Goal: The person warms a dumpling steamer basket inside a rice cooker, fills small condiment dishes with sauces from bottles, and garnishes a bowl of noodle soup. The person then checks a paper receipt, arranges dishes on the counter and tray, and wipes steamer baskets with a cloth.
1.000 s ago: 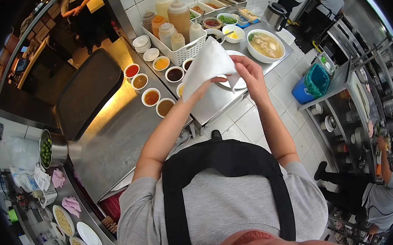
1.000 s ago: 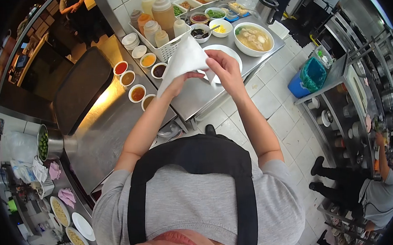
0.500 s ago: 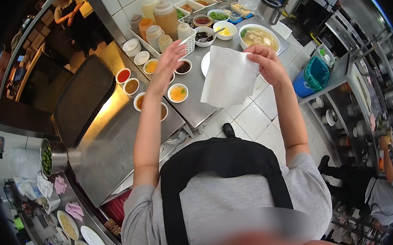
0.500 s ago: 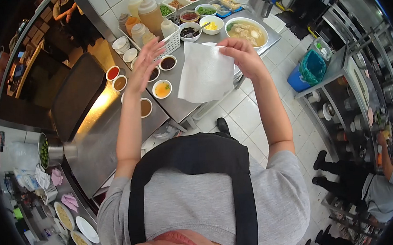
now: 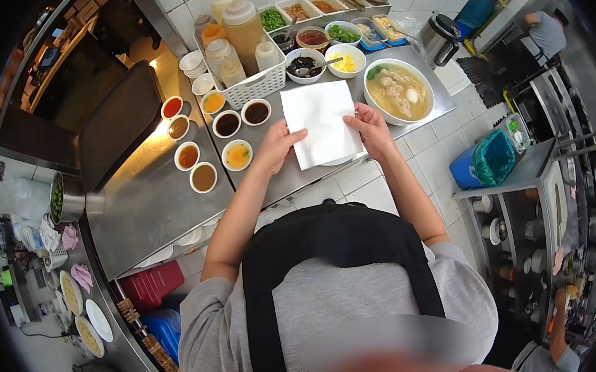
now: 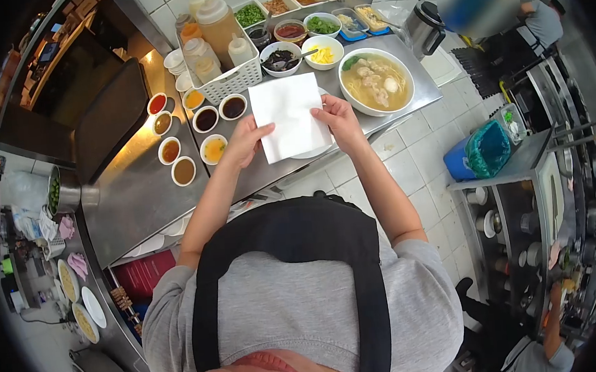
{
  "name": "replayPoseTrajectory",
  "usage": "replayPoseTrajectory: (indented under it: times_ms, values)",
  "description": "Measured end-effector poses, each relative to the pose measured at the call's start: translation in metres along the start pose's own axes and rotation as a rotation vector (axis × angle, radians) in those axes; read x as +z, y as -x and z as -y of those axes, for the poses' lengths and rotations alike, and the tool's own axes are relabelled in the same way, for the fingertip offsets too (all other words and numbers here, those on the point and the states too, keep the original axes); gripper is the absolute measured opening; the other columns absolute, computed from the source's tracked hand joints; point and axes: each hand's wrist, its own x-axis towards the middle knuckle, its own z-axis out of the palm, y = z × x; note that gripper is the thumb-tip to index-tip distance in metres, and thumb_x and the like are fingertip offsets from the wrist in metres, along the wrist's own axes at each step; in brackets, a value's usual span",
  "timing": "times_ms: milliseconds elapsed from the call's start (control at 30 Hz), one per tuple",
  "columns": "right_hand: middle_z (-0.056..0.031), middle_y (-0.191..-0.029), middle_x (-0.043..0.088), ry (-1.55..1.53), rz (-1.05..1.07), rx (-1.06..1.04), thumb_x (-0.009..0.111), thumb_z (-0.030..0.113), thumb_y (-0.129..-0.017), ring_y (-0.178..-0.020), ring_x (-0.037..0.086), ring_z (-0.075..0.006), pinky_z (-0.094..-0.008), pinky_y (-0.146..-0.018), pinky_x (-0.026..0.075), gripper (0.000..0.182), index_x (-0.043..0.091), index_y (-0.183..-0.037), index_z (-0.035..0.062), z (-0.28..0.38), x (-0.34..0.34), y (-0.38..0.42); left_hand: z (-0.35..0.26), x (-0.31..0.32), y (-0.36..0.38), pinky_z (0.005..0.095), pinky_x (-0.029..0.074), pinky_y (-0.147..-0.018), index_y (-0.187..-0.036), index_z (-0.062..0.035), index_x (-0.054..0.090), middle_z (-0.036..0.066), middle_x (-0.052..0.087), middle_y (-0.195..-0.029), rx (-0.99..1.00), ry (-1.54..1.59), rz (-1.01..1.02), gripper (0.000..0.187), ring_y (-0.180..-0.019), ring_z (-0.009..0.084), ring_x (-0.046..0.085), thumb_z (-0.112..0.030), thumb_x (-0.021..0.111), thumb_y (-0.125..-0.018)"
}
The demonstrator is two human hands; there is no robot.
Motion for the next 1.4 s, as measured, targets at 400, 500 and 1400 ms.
replayPoseTrajectory:
  times_ms: [400, 500, 1400]
  values:
    - [-0.0173, -0.088, 0.062, 0.826, 0.087, -0.227, 0.047, 0.005, -0.077, -0.080, 0.059, -0.0352, -0.0359, -0.077, 0.045, 0.021, 0.063, -0.089, 0.0020, -0.037, -0.045, -0.038, 0.033, 0.002, -0.033, 0.0353, 0.042, -0.086, -0.095, -0.0045, 0.062, 0.013, 0.054, -0.113, 0.510, -1.051, -0.095, 0.028, -0.098, 0.0304, 0.052, 0.003, 0.049, -0.072]
    - [-0.0130, -0.096, 0.060, 1.237, 0.056, -0.763, 0.055, 0.000, -0.073, -0.079, 0.060, -0.0310, -0.0355, -0.074, 0.048, 0.023, 0.060, -0.095, 0.0025, -0.017, -0.042, -0.023, 0.044, 0.028, -0.032, 0.0362, 0.040, -0.088, -0.103, -0.0066, 0.060, 0.012, 0.053, -0.108, 0.496, -1.423, 0.158, 0.030, -0.101, 0.0290, 0.048, -0.007, 0.059, -0.073]
    - [-0.0094, -0.141, 0.023, 0.392, 0.123, -0.107, 0.088, 0.014, -0.036, -0.131, 0.023, -0.0223, -0.0367, -0.108, 0.020, 0.132, 0.008, -0.140, 0.0074, 0.056, -0.222, -0.018, 0.038, 0.099, -0.155, 0.0347, 0.031, -0.101, -0.137, -0.0079, 0.017, 0.013, 0.038, -0.132, 0.239, -0.786, 0.364, 0.118, -0.122, 0.0241, 0.038, -0.012, 0.085, -0.040]
